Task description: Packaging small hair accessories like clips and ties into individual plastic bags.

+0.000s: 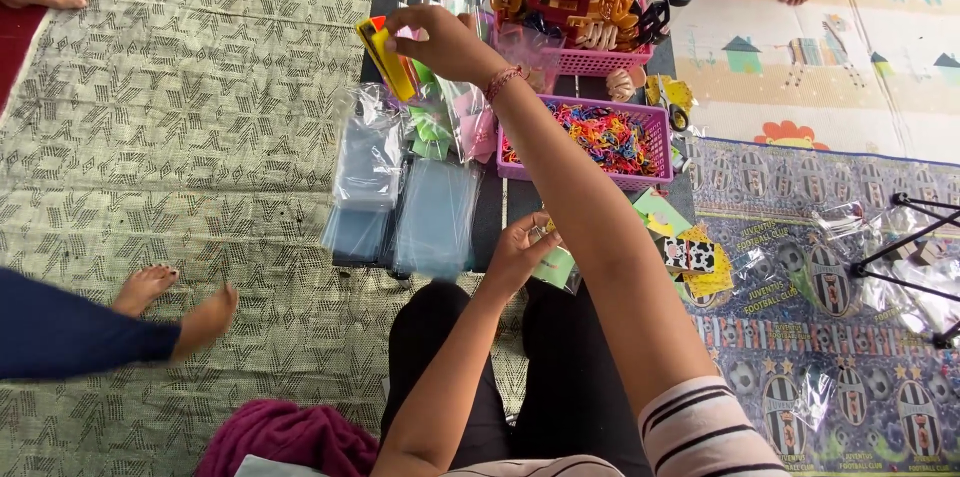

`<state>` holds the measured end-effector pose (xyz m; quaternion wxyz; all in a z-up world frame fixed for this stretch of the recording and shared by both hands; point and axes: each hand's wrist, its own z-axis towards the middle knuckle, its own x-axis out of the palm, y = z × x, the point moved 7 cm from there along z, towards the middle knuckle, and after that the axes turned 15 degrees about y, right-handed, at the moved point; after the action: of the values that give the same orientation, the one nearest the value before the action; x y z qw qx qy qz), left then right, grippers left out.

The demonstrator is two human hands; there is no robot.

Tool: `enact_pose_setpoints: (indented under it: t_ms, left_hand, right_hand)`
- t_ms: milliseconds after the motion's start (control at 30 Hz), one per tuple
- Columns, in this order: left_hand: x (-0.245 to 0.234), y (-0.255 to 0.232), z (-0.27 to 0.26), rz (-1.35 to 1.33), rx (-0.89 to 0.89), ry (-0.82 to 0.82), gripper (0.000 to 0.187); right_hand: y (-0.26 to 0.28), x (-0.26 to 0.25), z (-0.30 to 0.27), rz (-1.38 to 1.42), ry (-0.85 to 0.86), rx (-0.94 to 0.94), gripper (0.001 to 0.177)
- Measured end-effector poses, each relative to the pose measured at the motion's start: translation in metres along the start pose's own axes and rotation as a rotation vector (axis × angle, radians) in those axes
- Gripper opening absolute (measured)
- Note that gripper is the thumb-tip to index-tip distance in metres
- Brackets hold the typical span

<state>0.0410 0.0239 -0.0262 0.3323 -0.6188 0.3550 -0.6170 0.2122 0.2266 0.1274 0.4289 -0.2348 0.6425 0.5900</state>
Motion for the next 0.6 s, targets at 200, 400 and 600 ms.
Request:
enact_pose_setpoints:
  t_ms: [200, 400, 600]
  left_hand:
    - [-0.002, -0.006, -0.001, 0.071, 0.035, -0.015, 0.023]
    - [-0.015, -0.011, -0.001, 0.145, 0.098, -0.12, 0.025]
    - [-0.016, -0.038, -0.008, 0.12, 0.287, -0.124, 0.026]
  right_hand:
    - [0.053, -0.043, -0.04, 0.699, 0.055, -0.507, 0.021]
    - [0.043, -0.064, -0.117, 1.462, 0.017, -0.453, 0.036]
    - [0.04, -0.063, -0.237, 1.648, -0.168, -0.372, 0.064]
